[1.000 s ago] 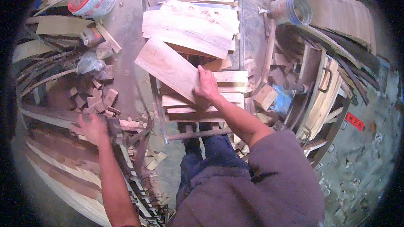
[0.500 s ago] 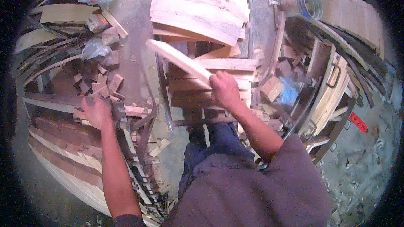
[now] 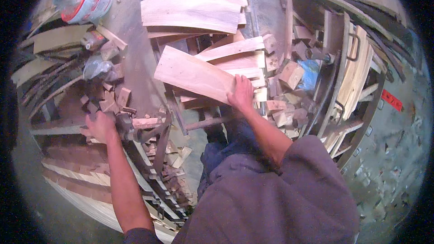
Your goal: The person repeatedly picks up wooden planks from a pile on the floor and places them onto a metal rack. They handle the planks one at a time, arranging them in a stack on the rack throughout the clip.
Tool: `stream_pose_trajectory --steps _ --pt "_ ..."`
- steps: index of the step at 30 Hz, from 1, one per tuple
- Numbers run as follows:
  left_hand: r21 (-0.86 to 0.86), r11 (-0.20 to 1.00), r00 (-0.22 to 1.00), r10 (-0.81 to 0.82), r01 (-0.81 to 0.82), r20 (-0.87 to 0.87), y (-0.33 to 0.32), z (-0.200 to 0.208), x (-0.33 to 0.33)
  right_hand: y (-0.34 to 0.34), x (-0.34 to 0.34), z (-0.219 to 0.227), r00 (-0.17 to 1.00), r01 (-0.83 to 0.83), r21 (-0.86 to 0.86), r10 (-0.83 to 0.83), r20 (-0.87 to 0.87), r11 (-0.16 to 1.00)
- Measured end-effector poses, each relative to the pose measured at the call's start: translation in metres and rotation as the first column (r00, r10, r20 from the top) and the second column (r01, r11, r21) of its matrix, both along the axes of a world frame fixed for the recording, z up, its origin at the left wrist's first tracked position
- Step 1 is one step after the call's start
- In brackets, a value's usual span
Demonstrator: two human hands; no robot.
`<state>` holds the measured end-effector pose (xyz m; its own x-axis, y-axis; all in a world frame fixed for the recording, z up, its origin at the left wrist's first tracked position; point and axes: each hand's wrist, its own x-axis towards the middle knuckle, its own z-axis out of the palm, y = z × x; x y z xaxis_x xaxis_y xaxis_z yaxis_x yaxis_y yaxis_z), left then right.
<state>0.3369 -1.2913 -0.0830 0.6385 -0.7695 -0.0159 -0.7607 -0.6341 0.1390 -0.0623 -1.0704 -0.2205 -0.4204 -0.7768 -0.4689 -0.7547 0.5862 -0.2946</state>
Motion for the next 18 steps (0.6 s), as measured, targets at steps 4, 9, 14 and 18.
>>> stream_pose_trajectory --steps 4,9,14,18 --pt "0.243 0.938 0.961 -0.268 0.246 0.062 0.013 -0.029 0.059 -0.003 -0.024 -0.026 0.986 0.150 0.213 -0.162 0.040 0.966" --pt "0.237 0.955 0.926 -0.245 0.179 0.287 -0.001 -0.029 0.049 0.018 -0.027 -0.038 0.947 0.309 0.094 -0.316 0.065 0.946" --pt "0.692 0.525 0.554 -0.805 0.495 0.214 -0.018 0.019 -0.014 0.086 -0.009 -0.062 0.621 -0.126 0.260 -0.128 0.773 0.957" --pt "0.374 0.646 0.666 -0.740 0.665 0.092 -0.022 -0.023 0.045 0.072 0.076 0.048 0.686 0.123 0.204 -0.232 0.690 0.971"
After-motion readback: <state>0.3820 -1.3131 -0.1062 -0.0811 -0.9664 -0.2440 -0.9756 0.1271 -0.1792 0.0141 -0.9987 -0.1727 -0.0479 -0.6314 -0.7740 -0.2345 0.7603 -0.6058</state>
